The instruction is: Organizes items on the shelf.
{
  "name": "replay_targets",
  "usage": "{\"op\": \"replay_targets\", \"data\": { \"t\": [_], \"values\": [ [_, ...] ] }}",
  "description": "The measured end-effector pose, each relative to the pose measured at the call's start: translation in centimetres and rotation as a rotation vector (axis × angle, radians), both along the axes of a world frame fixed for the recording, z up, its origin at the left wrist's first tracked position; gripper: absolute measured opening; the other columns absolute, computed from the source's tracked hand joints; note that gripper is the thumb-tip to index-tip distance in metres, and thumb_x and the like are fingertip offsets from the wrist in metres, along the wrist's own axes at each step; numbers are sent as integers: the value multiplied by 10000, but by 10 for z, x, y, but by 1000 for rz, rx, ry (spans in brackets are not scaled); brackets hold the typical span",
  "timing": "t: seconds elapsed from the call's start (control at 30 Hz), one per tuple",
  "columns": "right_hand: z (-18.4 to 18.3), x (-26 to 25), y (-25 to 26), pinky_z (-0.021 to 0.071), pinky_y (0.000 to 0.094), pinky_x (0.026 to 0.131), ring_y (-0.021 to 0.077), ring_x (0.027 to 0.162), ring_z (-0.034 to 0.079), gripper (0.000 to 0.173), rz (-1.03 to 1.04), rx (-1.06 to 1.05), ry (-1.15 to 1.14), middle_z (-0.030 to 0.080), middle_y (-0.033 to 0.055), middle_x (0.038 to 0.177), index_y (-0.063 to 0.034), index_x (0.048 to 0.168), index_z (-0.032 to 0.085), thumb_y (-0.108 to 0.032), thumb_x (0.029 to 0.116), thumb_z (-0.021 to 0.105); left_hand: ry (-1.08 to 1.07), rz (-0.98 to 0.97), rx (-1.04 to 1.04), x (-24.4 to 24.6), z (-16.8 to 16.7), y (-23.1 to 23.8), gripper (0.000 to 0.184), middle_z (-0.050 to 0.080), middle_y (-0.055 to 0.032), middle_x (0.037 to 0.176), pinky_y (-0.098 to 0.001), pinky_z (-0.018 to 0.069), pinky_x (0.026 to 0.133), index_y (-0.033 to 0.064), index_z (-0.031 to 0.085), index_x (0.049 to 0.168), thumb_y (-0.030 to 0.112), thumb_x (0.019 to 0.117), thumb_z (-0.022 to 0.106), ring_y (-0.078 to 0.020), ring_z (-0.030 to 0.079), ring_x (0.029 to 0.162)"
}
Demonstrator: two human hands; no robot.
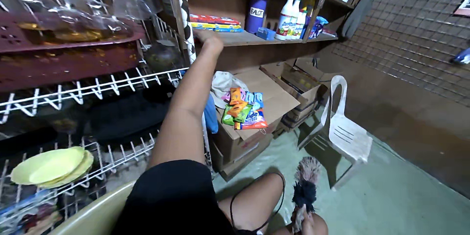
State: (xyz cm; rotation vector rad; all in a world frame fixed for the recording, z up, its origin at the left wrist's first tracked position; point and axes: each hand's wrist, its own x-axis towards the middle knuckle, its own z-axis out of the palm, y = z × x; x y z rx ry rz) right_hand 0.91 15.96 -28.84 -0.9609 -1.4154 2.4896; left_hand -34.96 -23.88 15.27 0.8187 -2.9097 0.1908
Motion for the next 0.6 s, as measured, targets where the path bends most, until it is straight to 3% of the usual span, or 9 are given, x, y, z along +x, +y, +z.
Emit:
{"op": "replay_targets", "data": {
  "t": [0.13, 0.23, 0.47, 0.5, 0.57, 0.6],
  "values": [
    [-1, -2, -2, 536, 227, 507, 62, 560, 604, 243, -12, -38, -9, 611, -6, 714, -80, 1169, 502, -267, 1125, 352, 35, 1, 3, 12, 0, 2, 449, 493, -362, 1418, -765, 338, 1030, -121, 603, 1253, 170, 920, 682, -537, 453, 1335],
    [-2, -2, -4, 542, 224, 519, 64, 578, 610, 247, -10, -37, 1, 606, 1, 738, -70, 1225, 485, -257, 1124, 359, -12, -14, -29, 14, 1, 2, 429, 529, -364, 1368, -763, 326, 1040, -128, 614, 1220, 181, 930, 680, -537, 481, 1304],
    [0, 0, -1, 541, 219, 507, 62, 560, 610, 235, -17, -59, 24, 619, 1, 731, -75, 1188, 502, -249, 1125, 356, 2, -21, -36, 10, -1, -5, 390, 538, -339, 1381, -730, 339, 1058, -104, 625, 1230, 166, 950, 645, -517, 483, 1320],
    [-1, 0, -1, 541, 222, 510, 65, 566, 611, 238, -24, -66, 25, 618, 4, 734, -73, 1191, 504, -249, 1124, 360, 52, -32, 4, 13, 0, -6, 425, 488, -357, 1431, -737, 281, 1103, -101, 611, 1265, 170, 941, 662, -535, 419, 1374],
    [0, 0, -2, 538, 221, 503, 65, 561, 609, 230, -38, -77, 16, 616, 4, 727, -77, 1195, 495, -249, 1124, 360, 164, -31, 126, 15, 0, -10, 606, 245, -387, 1591, -751, 107, 1177, -101, 522, 1392, 197, 904, 721, -575, 167, 1495],
    [1, -1, -3, 537, 222, 497, 68, 555, 611, 224, -48, -86, 10, 621, 6, 723, -79, 1179, 500, -247, 1124, 364, 188, -26, 150, 15, 0, -11, 692, 185, -388, 1612, -752, 83, 1179, -100, 478, 1436, 222, 884, 743, -580, 113, 1506]
  ]
}}
